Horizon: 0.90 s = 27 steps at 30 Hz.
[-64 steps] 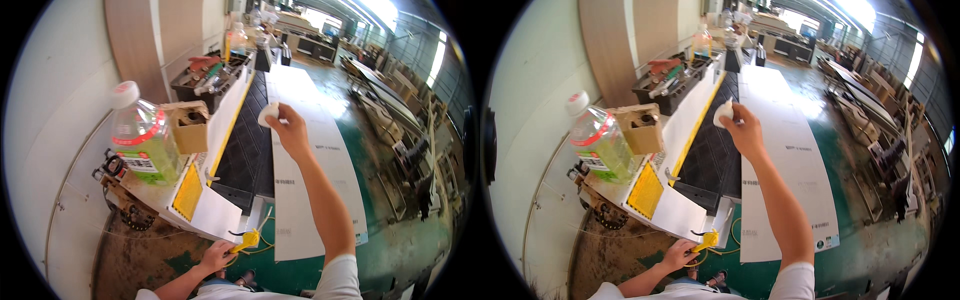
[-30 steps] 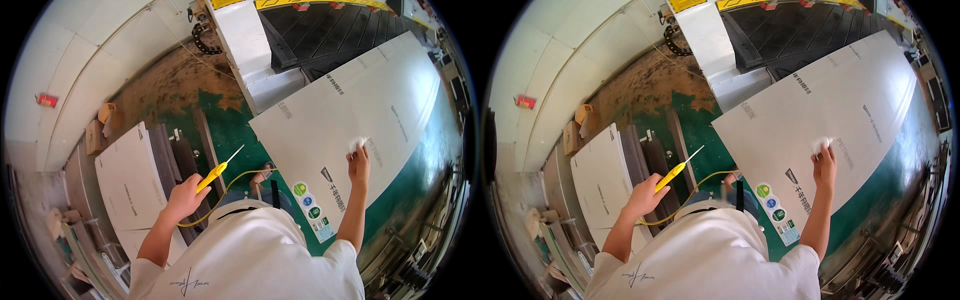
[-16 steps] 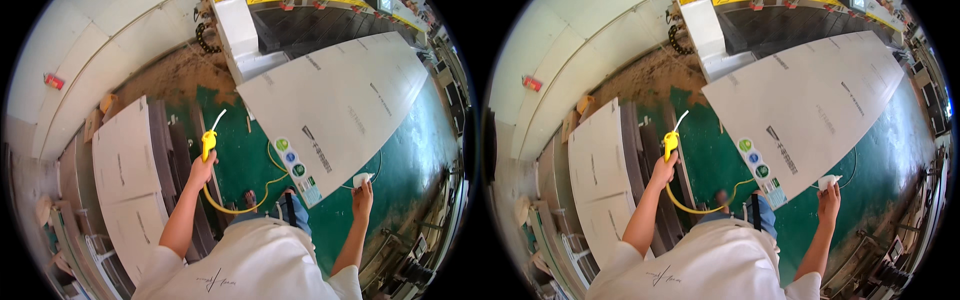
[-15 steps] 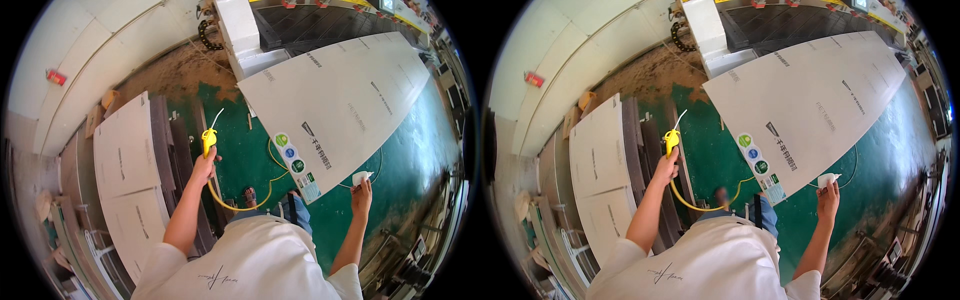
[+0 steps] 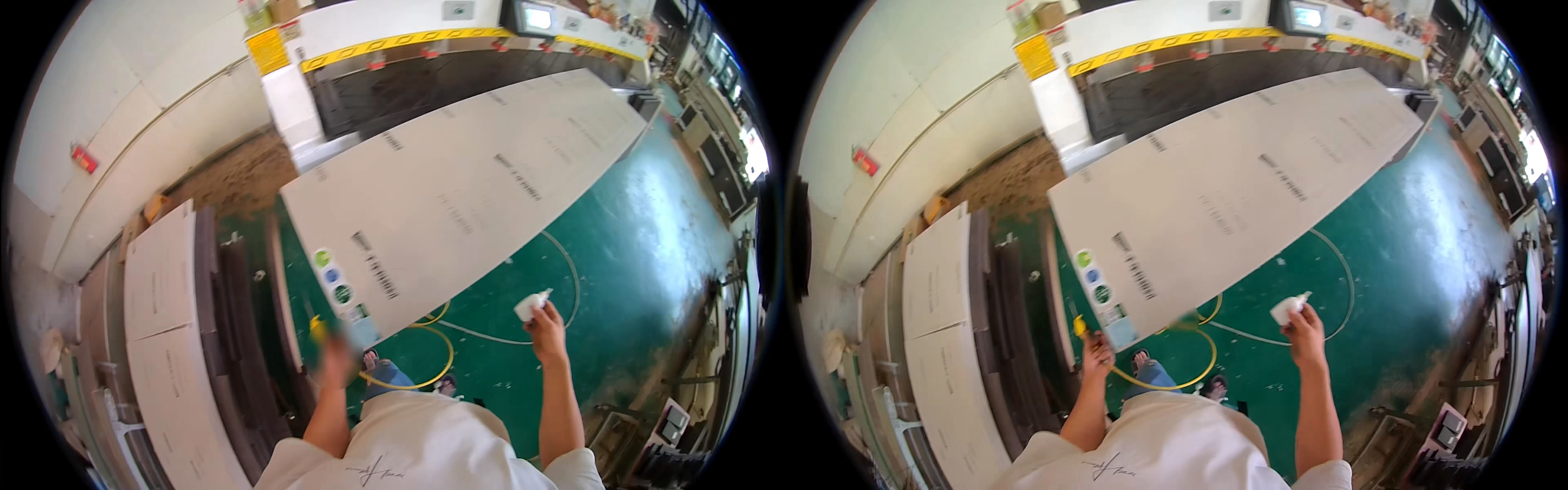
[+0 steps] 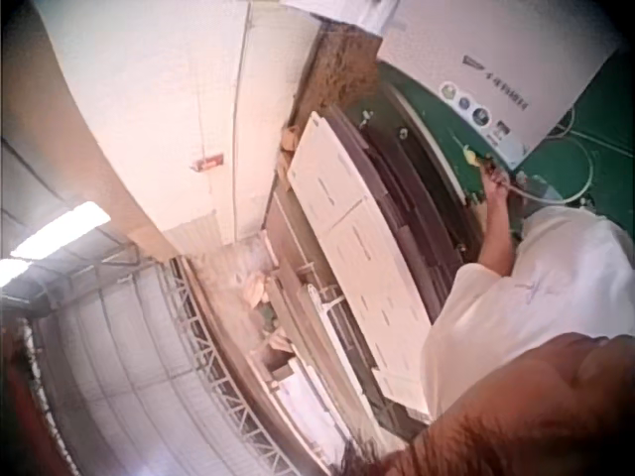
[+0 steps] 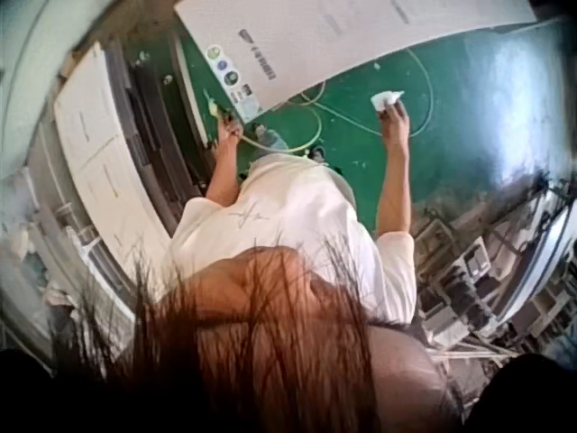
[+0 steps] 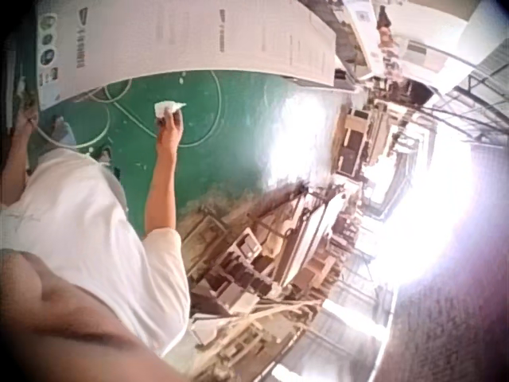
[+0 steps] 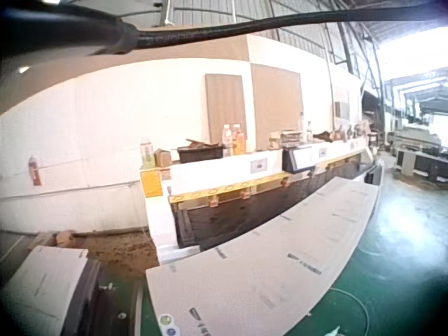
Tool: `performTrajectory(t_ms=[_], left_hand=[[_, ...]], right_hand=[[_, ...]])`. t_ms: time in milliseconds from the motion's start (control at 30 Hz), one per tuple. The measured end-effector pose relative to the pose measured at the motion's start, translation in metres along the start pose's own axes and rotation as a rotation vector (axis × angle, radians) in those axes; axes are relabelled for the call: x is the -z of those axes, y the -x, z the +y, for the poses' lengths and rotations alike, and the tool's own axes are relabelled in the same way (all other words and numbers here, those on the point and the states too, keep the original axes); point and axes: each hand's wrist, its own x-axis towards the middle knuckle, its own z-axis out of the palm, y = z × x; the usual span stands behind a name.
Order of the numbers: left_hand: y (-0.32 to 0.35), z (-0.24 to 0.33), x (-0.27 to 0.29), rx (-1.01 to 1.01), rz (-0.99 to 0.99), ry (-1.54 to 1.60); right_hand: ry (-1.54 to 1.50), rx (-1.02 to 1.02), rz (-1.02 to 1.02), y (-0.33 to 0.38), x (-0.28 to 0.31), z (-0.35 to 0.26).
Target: The person cleans a large white panel using a yellow air blower and a small white bottle of liquid. They apply the liquid to the panel surface and blow it with the air tool to remove dust or debris. The person also wipes the panel with their hand and moves it around the workspace.
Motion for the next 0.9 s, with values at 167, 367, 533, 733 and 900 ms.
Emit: performTrajectory(t_ms=[167, 367, 533, 733, 900], left_hand=[[0.032, -0.044, -0.029, -0.496, 0.585, -1.142], [0.074, -0.106, -0.084, -0.782, 0.847, -1.327], [0.053, -0.198, -0.177, -0.998, 1.085, -1.473], [0.024, -0.278, -0.215, -0.756, 0.977, -2.033], [-0.023, -0.414, -0.261, -0.541, 1.181, -2.132]], right_hand=[[0.075, 0.021, -0.166, -0.09, 0.019, -0.046], [0.24, 0.132, -0.188, -0.207, 0.014, -0.116], [0.367, 0.425, -0.16, -0.351, -0.002, -0.255], [0.482, 0.871, -0.236, -0.563, -0.138, -0.458], [0.66, 1.21, -0.229, -0.753, -0.289, -0.573]])
